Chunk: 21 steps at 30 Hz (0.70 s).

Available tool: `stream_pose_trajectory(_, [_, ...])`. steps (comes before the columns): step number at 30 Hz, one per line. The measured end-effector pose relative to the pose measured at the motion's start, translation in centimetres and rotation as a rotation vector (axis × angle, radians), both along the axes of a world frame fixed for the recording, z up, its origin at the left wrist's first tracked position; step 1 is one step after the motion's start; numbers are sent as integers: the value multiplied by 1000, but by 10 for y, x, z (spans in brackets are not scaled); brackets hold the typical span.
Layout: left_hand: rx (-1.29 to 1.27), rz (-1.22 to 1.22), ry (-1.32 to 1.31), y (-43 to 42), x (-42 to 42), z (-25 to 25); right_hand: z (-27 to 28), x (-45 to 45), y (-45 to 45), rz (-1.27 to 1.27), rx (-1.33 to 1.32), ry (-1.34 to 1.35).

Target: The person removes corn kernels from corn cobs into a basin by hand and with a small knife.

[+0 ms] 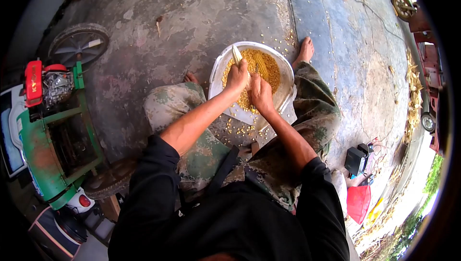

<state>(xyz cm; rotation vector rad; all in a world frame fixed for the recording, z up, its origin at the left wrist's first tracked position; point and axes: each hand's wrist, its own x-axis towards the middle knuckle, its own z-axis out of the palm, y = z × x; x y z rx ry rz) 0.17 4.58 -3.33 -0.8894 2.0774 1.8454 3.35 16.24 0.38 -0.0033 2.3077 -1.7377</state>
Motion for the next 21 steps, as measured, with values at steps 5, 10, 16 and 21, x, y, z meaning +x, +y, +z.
stream_pose_trajectory(5, [91,2,-1,0,1,3,13,-3,5,-42,-237,-274])
stream_pose_trajectory(10, [273,51,-28,-5,-2,5,10,-5,5,-82,-401,-475])
stream_pose_trajectory(16, [580,121,-42,-11,-6,13,15,-20,14,-118,-412,-265])
stream_pose_trajectory(21, [340,73,-48,-18,-7,20,-1,-36,31,-56,-304,-133])
